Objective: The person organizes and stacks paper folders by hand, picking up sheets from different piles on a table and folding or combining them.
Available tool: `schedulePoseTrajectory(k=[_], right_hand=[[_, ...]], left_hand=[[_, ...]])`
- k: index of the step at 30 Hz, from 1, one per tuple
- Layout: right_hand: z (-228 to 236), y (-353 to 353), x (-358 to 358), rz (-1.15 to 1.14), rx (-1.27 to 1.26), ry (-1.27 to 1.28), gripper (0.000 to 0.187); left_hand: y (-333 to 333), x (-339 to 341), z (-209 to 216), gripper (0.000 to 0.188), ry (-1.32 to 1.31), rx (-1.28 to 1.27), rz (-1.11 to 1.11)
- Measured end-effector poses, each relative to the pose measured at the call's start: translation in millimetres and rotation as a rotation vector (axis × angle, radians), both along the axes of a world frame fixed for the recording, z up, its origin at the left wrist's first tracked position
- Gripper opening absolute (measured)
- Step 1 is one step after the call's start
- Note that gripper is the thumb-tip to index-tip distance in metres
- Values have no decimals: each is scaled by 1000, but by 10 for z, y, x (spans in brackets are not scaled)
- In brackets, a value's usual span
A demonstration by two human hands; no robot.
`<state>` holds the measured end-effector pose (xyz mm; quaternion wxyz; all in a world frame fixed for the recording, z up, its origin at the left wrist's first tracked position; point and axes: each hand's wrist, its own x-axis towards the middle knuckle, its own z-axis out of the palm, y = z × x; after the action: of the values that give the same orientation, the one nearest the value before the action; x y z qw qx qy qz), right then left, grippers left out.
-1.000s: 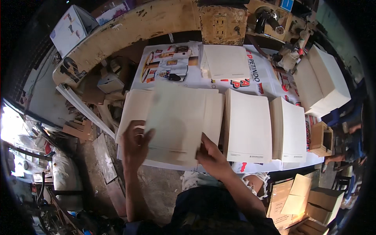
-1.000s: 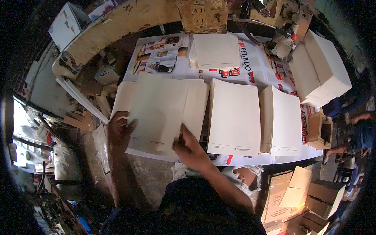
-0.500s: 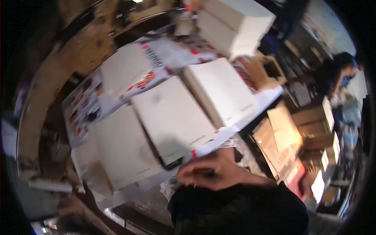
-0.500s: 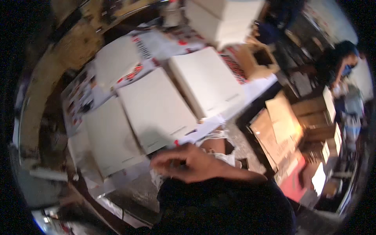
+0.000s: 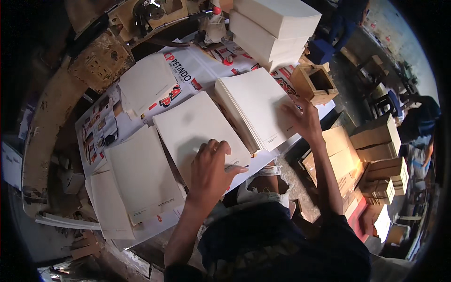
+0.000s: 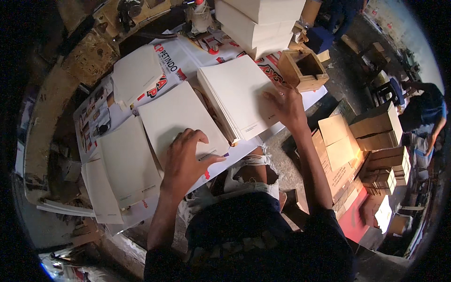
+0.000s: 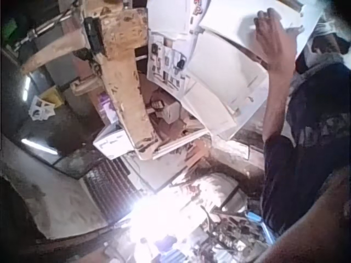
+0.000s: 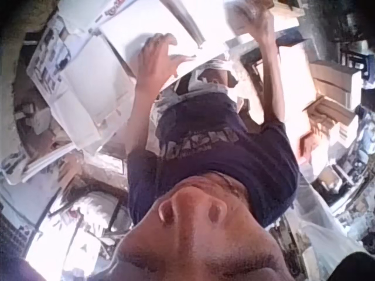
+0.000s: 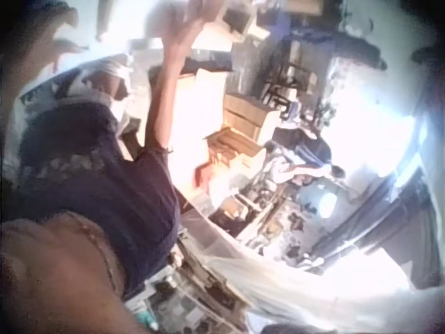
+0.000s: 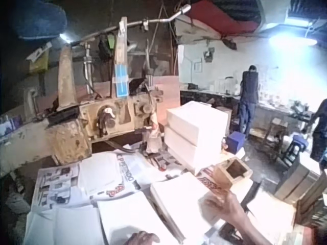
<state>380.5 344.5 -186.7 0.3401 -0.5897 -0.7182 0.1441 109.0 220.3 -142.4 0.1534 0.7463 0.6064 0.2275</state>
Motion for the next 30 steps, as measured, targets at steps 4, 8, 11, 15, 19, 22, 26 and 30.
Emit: schedulePoseTrajectory(k=[4,8,11,15,19,22,26,30], right_hand=[[41,-126,-74,-9,283,-77,34],[284,-156,-125,14,-196,408,33],[173,-164,-28,32,-304,581,40],[439,-178,-25,112,-316,838,42],[727,-338,-233,122,-301,826,39],[540,-401,-439,74,-205,588,43],[544,-558,-928,272,-335,536,39],[361,-627,-1159,370,-418,675,38]], left_hand=[[-43,-217,-32,19,-252,-9,-74],[-305,-417,69,10,-545,-19,180],[-440,-559,94,14,-888,-56,468],[-518,-630,-40,12,-934,-41,368],[-505,-530,-9,11,-1084,42,472],[-565,-628,-31,24,-1234,6,501],[-700,-993,284,80,-900,-18,65],[-860,-1178,314,84,58,-189,164]])
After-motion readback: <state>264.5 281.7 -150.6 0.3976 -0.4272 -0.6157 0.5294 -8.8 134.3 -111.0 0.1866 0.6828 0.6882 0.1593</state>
